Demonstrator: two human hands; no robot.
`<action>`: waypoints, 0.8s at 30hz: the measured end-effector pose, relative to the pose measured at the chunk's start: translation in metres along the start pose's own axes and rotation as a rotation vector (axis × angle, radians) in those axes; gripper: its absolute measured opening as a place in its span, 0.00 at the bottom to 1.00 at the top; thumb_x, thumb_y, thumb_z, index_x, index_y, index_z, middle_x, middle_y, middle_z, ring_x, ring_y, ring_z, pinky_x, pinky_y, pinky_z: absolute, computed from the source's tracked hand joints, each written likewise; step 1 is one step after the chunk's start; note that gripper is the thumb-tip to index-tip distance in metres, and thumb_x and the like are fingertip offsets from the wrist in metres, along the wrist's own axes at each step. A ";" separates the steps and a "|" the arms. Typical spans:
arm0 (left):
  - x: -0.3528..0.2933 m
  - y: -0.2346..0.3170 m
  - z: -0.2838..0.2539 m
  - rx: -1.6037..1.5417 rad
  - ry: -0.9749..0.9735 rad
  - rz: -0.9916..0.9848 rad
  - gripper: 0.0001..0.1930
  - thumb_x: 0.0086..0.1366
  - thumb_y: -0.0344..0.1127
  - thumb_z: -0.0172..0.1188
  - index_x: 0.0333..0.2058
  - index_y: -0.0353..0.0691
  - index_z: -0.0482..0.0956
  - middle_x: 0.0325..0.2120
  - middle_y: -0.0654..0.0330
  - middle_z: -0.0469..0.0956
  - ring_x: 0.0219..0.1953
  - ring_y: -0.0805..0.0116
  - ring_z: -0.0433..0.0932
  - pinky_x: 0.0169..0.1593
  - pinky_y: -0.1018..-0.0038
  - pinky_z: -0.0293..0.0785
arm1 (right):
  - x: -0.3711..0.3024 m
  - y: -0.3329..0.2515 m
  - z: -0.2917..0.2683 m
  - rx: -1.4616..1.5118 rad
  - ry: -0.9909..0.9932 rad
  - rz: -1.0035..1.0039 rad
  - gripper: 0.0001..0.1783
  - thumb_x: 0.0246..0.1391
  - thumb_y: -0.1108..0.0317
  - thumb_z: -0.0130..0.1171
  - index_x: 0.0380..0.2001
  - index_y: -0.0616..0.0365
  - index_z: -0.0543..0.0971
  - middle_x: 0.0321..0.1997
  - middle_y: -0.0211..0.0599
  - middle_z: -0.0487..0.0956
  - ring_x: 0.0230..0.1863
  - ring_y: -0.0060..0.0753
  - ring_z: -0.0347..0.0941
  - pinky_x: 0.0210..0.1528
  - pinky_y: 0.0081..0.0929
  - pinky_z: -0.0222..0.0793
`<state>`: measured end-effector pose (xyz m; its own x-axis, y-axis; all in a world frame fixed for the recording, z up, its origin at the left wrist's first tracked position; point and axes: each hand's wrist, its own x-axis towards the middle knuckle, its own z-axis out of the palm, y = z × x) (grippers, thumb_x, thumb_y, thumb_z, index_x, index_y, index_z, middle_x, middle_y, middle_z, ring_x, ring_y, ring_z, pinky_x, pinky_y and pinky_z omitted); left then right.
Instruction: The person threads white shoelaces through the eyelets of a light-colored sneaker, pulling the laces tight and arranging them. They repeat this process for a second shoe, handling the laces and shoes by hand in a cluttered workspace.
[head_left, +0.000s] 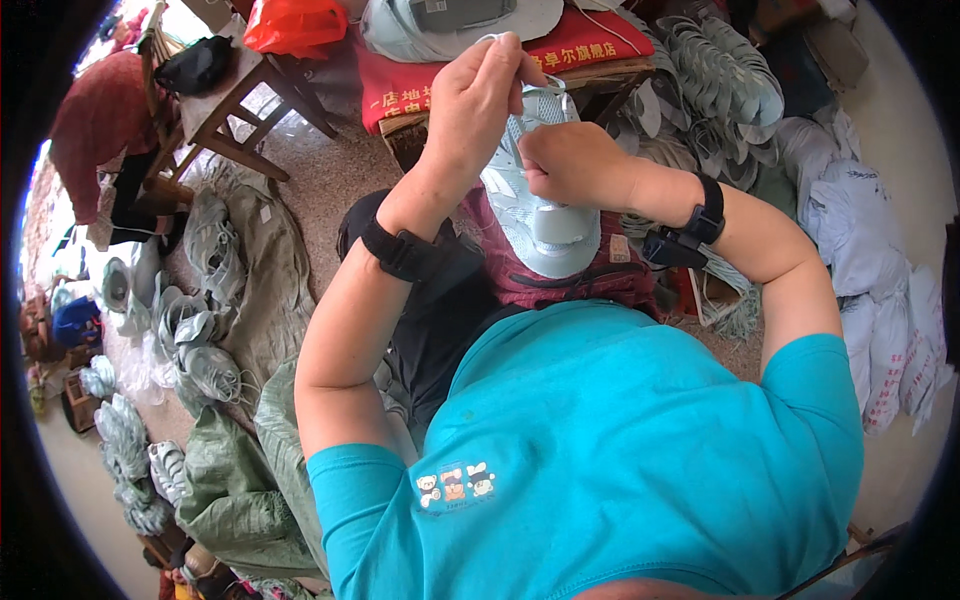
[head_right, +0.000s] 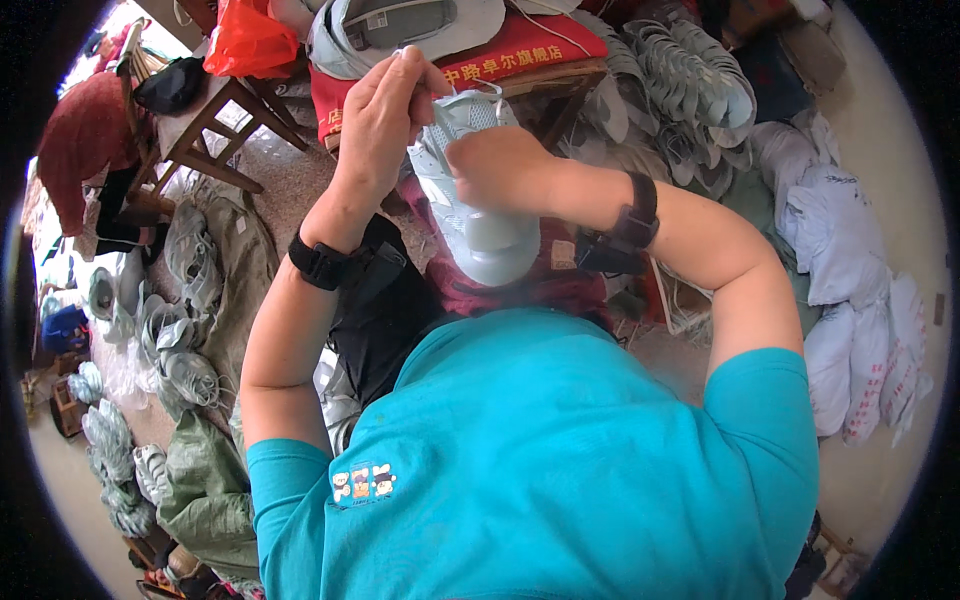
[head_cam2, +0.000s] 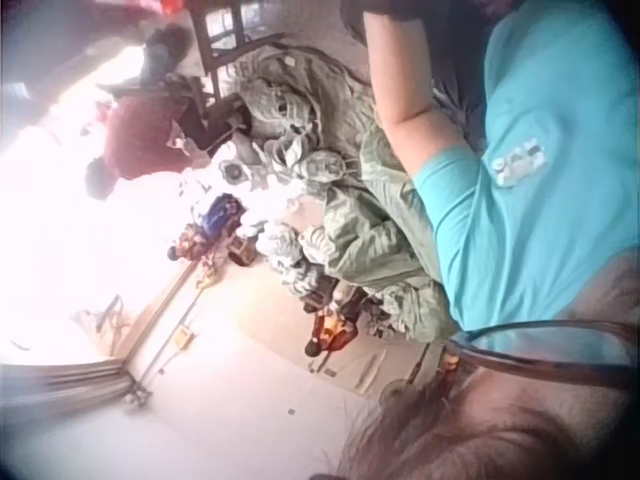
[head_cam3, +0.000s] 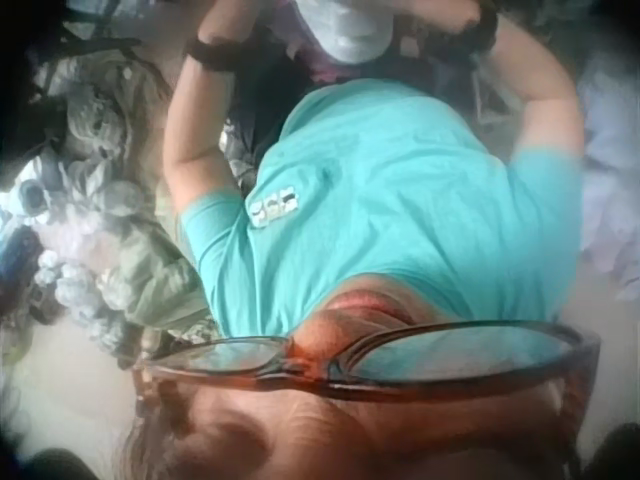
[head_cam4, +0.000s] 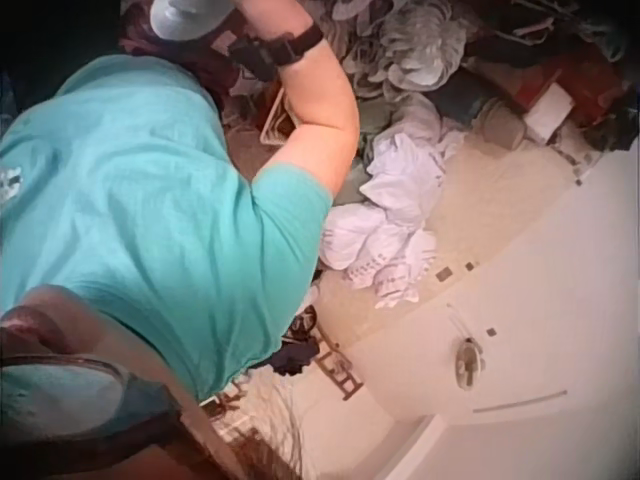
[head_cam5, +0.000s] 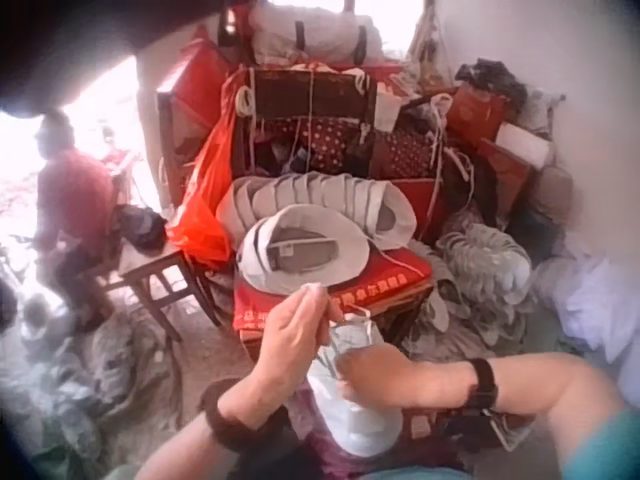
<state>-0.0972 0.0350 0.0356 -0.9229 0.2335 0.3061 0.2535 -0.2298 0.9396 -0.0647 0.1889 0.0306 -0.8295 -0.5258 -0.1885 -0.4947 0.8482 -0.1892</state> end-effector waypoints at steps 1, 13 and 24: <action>-0.002 0.001 0.000 -0.008 -0.007 -0.004 0.23 0.75 0.48 0.44 0.30 0.37 0.80 0.15 0.70 0.66 0.17 0.83 0.60 0.21 0.83 0.55 | -0.002 -0.003 -0.005 0.202 -0.145 -0.026 0.12 0.50 0.61 0.60 0.26 0.60 0.76 0.23 0.42 0.78 0.30 0.44 0.77 0.32 0.37 0.71; -0.008 -0.004 -0.020 -0.153 0.007 0.020 0.23 0.75 0.49 0.45 0.29 0.38 0.79 0.15 0.71 0.65 0.18 0.84 0.59 0.22 0.83 0.54 | -0.011 -0.003 0.005 -0.184 0.112 -0.103 0.11 0.51 0.66 0.61 0.36 0.56 0.73 0.36 0.39 0.76 0.33 0.48 0.77 0.35 0.41 0.72; -0.014 0.001 -0.036 -0.180 -0.014 -0.051 0.24 0.75 0.49 0.45 0.28 0.38 0.79 0.14 0.71 0.65 0.18 0.83 0.59 0.22 0.83 0.53 | -0.008 -0.006 -0.013 0.042 0.038 -0.078 0.08 0.51 0.67 0.58 0.29 0.60 0.73 0.27 0.43 0.74 0.29 0.49 0.74 0.30 0.39 0.67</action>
<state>-0.0945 -0.0029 0.0265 -0.9287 0.2622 0.2624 0.1496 -0.3826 0.9117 -0.0588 0.1886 0.0462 -0.7987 -0.5864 -0.1347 -0.5474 0.8012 -0.2418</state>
